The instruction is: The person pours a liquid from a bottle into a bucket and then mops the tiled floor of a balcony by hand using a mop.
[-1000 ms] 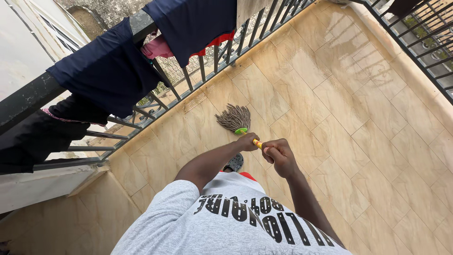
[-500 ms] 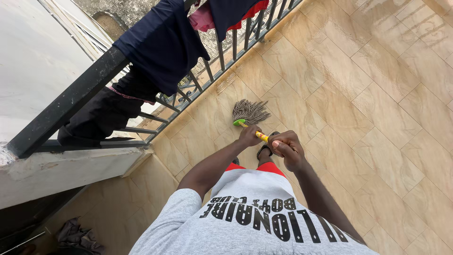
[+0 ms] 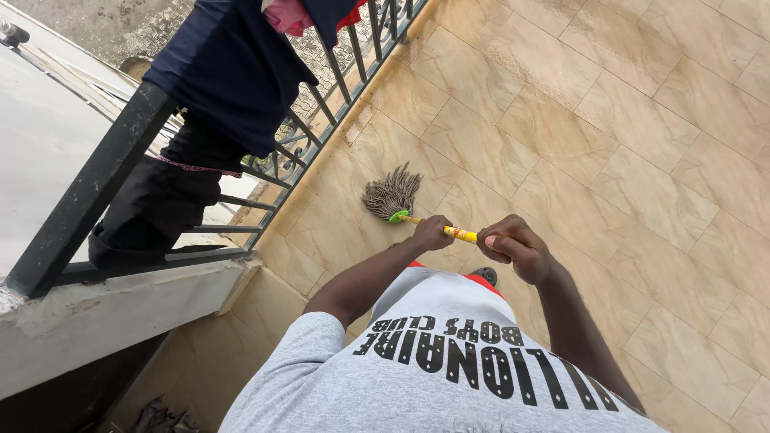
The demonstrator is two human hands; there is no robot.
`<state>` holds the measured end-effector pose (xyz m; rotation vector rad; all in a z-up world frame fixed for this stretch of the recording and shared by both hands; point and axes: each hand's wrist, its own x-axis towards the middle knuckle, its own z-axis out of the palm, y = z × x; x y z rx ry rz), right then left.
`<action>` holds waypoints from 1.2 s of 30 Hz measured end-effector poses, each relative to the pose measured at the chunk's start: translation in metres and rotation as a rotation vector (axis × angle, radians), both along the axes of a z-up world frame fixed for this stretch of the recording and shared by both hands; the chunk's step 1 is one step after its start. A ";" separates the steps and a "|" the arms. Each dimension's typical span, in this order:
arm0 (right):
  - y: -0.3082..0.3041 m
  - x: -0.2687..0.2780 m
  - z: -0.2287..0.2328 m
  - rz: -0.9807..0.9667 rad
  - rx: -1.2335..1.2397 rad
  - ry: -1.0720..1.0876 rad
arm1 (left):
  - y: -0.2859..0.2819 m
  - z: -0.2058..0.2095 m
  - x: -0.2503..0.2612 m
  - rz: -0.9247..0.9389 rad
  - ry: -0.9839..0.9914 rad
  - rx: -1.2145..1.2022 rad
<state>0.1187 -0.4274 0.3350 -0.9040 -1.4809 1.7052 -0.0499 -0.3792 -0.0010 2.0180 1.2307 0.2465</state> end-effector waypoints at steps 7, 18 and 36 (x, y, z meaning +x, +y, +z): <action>-0.069 0.097 0.012 -0.139 0.058 -0.307 | -0.015 -0.002 0.131 -0.248 -0.039 -0.014; -0.164 0.198 -0.020 -0.346 0.051 -0.787 | -0.050 0.017 0.331 -0.451 -0.247 -0.055; -0.126 0.272 0.019 -0.306 -0.570 -1.056 | -0.007 0.052 0.446 -1.282 -0.009 0.238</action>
